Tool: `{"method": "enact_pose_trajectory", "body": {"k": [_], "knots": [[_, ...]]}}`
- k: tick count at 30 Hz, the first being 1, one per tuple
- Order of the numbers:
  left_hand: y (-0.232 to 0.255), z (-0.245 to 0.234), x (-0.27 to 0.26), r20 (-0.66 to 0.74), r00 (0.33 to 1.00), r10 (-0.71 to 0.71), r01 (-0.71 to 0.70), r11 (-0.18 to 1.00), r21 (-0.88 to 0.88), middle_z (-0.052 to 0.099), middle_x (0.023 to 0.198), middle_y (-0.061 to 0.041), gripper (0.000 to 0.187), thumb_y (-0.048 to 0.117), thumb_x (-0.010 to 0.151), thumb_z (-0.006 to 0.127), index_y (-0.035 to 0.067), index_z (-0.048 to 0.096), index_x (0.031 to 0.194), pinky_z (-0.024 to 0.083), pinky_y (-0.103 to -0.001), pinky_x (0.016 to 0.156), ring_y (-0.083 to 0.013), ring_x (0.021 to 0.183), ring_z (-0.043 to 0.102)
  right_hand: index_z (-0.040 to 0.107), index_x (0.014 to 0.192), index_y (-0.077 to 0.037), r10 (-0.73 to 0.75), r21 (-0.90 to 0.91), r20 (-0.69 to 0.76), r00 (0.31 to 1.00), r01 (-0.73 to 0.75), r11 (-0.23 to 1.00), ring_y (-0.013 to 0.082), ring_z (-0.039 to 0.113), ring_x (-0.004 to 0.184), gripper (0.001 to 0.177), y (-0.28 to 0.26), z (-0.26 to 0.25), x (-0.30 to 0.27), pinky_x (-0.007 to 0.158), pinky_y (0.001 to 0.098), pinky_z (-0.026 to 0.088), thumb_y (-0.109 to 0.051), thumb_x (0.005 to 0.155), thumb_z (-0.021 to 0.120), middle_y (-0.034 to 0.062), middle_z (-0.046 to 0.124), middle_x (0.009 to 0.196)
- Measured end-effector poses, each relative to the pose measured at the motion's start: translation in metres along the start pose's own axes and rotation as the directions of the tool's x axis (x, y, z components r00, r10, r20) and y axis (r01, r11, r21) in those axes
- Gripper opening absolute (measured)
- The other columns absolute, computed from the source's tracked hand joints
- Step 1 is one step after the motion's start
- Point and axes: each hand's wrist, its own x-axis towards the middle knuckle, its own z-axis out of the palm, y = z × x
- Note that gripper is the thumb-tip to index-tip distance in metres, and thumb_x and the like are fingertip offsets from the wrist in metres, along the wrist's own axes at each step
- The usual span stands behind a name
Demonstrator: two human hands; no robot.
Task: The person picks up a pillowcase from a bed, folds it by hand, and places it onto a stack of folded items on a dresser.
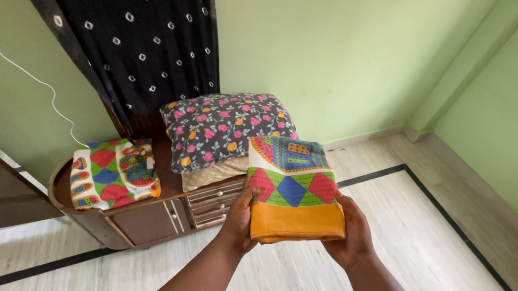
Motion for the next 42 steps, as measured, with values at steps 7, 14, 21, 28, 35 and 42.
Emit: {"method": "enact_pose_trajectory", "body": {"k": [7, 14, 21, 28, 35, 42], "knots": [[0.037, -0.021, 0.060, -0.015, 1.000, -0.019, 0.020, 1.000, 0.013, 0.058, 0.138, -0.013, 0.061, 0.020, 0.091, 0.054, 0.014, 0.040, 0.149, 0.055, -0.047, 0.101, -0.0311, 0.123, 0.062, 0.045, 0.149, -0.011, 0.032, -0.075, -0.020, 0.999, -0.033, 0.997, 0.0239, 0.065, 0.119, 0.058, -0.006, 0.022, 0.071, 0.104, 0.0422, 0.051, -0.016, 0.092, 0.052, 0.0118, 0.062, 0.139], [0.037, -0.045, 0.144, -0.144, 0.989, 0.038, -0.024, 0.995, 0.094, 0.058, 0.138, -0.011, 0.060, 0.018, 0.091, 0.051, 0.019, 0.038, 0.150, 0.056, -0.046, 0.100, -0.0289, 0.122, 0.064, 0.041, 0.155, -0.011, 0.102, -0.151, -0.003, 0.995, -0.101, 0.983, 0.0278, 0.064, 0.122, 0.067, -0.043, 0.011, 0.161, 0.103, 0.0437, 0.052, -0.007, 0.089, 0.049, 0.0149, 0.060, 0.143], [0.039, -0.051, 0.247, -0.326, 0.945, 0.006, 0.022, 0.996, 0.083, 0.058, 0.131, -0.011, 0.069, 0.015, 0.084, 0.051, 0.030, 0.039, 0.150, 0.059, -0.059, 0.088, -0.0353, 0.116, 0.065, 0.044, 0.153, -0.004, 0.173, -0.297, 0.021, 0.985, -0.159, 0.941, 0.0290, 0.064, 0.122, 0.064, -0.082, -0.017, 0.286, 0.102, 0.0411, 0.053, 0.001, 0.089, 0.049, 0.0190, 0.063, 0.139], [0.045, -0.061, 0.308, -0.441, 0.897, -0.005, 0.040, 0.997, 0.070, 0.058, 0.131, -0.007, 0.078, 0.015, 0.080, 0.050, 0.041, 0.035, 0.151, 0.059, -0.058, 0.088, -0.0321, 0.116, 0.065, 0.045, 0.153, -0.003, 0.270, -0.323, -0.033, 0.962, -0.266, 0.908, 0.0288, 0.065, 0.123, 0.061, -0.103, -0.032, 0.369, 0.101, 0.0403, 0.054, -0.003, 0.092, 0.051, 0.0179, 0.064, 0.139], [0.063, -0.141, 0.370, -0.486, 0.870, 0.084, 0.015, 0.980, 0.196, 0.060, 0.130, -0.011, 0.083, 0.007, 0.078, 0.052, 0.033, 0.036, 0.154, 0.060, -0.048, 0.090, -0.0304, 0.114, 0.065, 0.042, 0.154, -0.006, 0.343, -0.378, -0.087, 0.935, -0.349, 0.857, 0.0276, 0.064, 0.124, 0.063, -0.084, -0.026, 0.438, 0.102, 0.0398, 0.054, -0.002, 0.092, 0.051, 0.0179, 0.063, 0.140], [0.110, -0.219, 0.442, -0.545, 0.835, 0.081, 0.077, 0.962, 0.263, 0.060, 0.129, -0.012, 0.089, -0.003, 0.074, 0.049, 0.028, 0.033, 0.155, 0.059, -0.046, 0.090, -0.0301, 0.113, 0.064, 0.039, 0.156, -0.009, 0.330, -0.437, -0.179, 0.927, -0.376, 0.817, 0.0287, 0.067, 0.119, 0.070, -0.049, -0.022, 0.540, 0.098, 0.0407, 0.056, 0.006, 0.088, 0.049, 0.0197, 0.063, 0.139]]}}
